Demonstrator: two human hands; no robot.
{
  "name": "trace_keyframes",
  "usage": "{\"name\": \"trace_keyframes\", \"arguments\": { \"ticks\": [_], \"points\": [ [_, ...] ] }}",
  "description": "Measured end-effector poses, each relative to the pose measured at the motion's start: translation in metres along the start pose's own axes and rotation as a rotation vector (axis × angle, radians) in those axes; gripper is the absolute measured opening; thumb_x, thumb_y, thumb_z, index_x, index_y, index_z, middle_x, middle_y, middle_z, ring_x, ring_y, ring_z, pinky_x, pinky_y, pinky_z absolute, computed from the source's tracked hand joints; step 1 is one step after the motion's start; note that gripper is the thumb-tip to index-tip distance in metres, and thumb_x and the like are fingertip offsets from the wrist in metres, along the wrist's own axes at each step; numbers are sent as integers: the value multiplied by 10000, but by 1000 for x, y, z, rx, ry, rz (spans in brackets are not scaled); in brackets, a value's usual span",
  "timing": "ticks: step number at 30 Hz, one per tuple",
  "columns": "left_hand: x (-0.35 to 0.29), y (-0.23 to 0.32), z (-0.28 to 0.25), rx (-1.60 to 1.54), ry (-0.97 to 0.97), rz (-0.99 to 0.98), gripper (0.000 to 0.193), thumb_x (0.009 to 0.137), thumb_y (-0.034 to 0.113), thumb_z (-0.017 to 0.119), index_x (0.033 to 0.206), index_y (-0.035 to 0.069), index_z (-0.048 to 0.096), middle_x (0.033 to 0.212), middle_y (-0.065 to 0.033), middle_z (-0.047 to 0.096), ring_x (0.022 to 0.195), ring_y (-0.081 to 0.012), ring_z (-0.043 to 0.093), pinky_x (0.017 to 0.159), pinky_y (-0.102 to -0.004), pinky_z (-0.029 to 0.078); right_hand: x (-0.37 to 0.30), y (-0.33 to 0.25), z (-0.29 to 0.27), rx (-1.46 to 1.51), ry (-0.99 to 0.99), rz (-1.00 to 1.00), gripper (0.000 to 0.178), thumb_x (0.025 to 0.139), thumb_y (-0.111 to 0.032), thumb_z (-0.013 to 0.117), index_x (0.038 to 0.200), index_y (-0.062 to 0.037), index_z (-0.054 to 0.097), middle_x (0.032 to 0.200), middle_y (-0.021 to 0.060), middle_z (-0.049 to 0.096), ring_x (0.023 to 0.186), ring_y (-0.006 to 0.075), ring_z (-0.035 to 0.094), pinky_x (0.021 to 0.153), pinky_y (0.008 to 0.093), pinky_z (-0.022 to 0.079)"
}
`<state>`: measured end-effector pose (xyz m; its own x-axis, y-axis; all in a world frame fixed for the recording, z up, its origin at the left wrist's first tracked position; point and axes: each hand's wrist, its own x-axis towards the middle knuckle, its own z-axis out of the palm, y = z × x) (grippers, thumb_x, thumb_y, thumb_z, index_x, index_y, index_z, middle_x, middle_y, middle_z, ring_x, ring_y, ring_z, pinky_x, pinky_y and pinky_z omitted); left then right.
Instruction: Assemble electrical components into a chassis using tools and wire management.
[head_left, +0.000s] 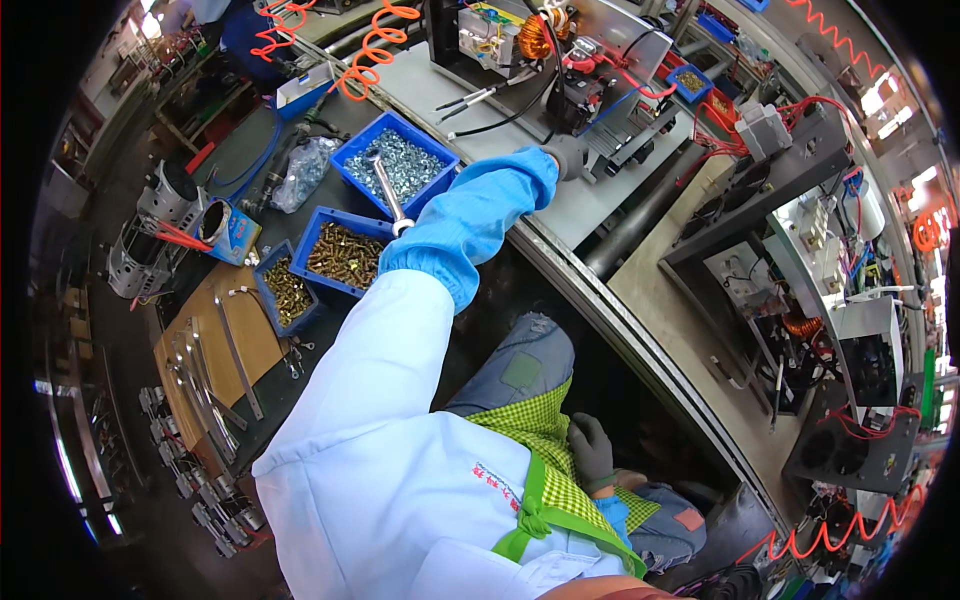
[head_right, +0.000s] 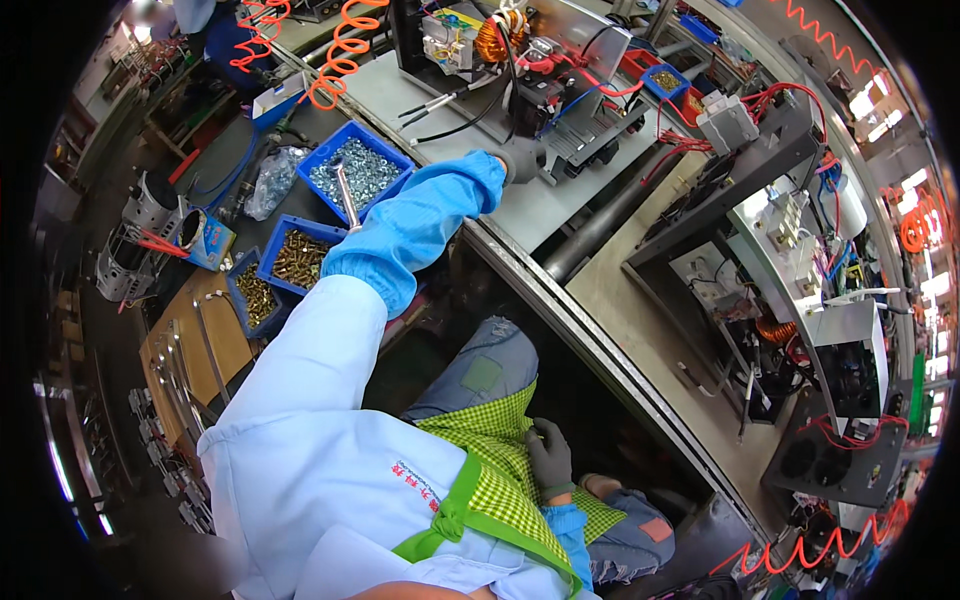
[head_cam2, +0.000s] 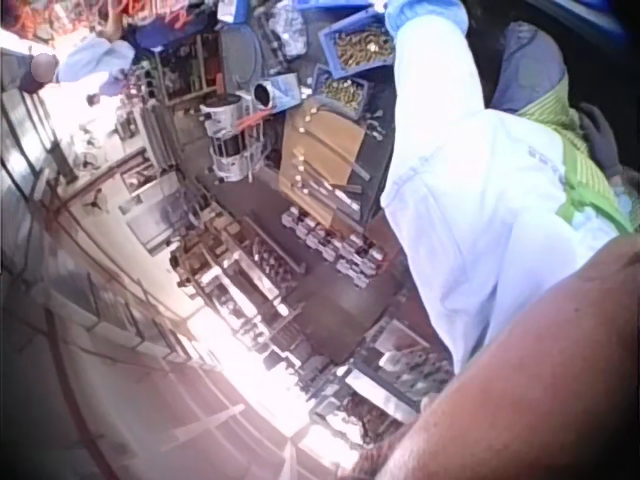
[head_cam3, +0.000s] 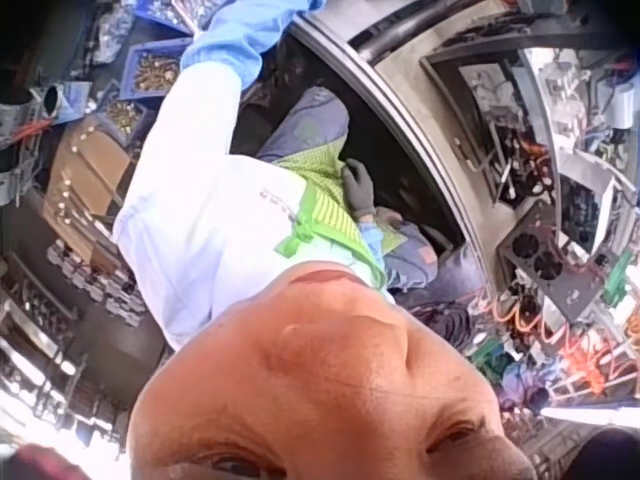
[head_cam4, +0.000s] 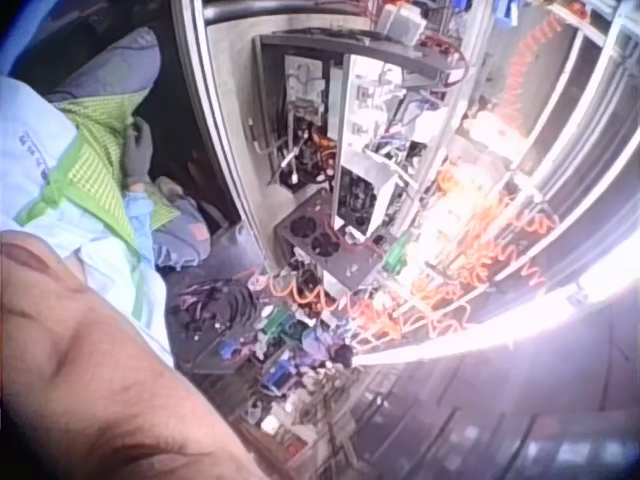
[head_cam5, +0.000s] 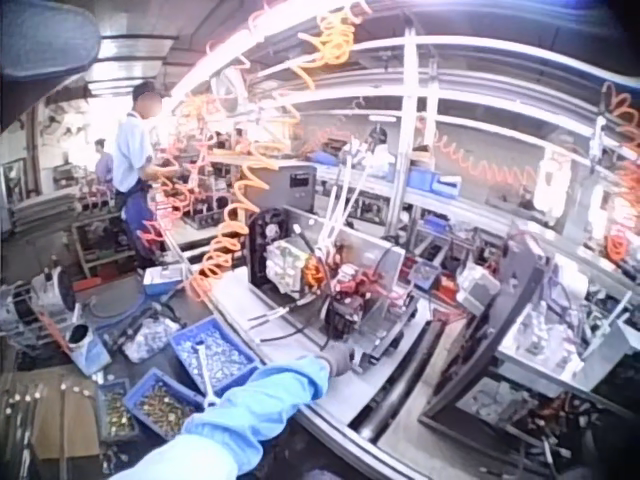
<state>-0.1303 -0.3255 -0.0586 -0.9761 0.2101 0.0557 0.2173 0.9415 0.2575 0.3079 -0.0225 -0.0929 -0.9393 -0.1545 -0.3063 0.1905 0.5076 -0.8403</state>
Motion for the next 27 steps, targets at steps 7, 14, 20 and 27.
{"name": "trace_keyframes", "arguments": {
  "ticks": [7,14,20,27],
  "points": [
    [34,6,17,-220,245,142,221,796,95,550,995,123,641,976,-142,635,980,-335,593,831,-406,477,2,-6,6,25,-4,36,339,852,-207,568,1109,13,570,938,119,640,840,181,605,754,302,474],
    [57,1,11,-67,-152,197,388,747,210,592,1132,172,622,1076,-141,634,1011,-326,597,866,-416,463,-1,-2,9,-62,39,-6,340,850,-194,578,1125,6,565,938,144,648,836,213,630,752,326,491],
    [36,-26,-17,-324,-44,167,368,830,223,495,1164,132,618,1190,-129,595,1116,-301,551,957,-387,428,5,1,7,-69,-52,-3,358,830,-219,611,1111,2,577,1005,174,634,868,281,639,768,362,503],
    [-58,14,-62,-520,35,372,337,822,287,569,1083,84,638,1054,-132,645,988,-288,606,864,-374,465,19,0,-19,-106,44,-154,318,831,-177,598,1086,13,591,1009,164,643,897,259,626,795,336,487]
  ]
}}
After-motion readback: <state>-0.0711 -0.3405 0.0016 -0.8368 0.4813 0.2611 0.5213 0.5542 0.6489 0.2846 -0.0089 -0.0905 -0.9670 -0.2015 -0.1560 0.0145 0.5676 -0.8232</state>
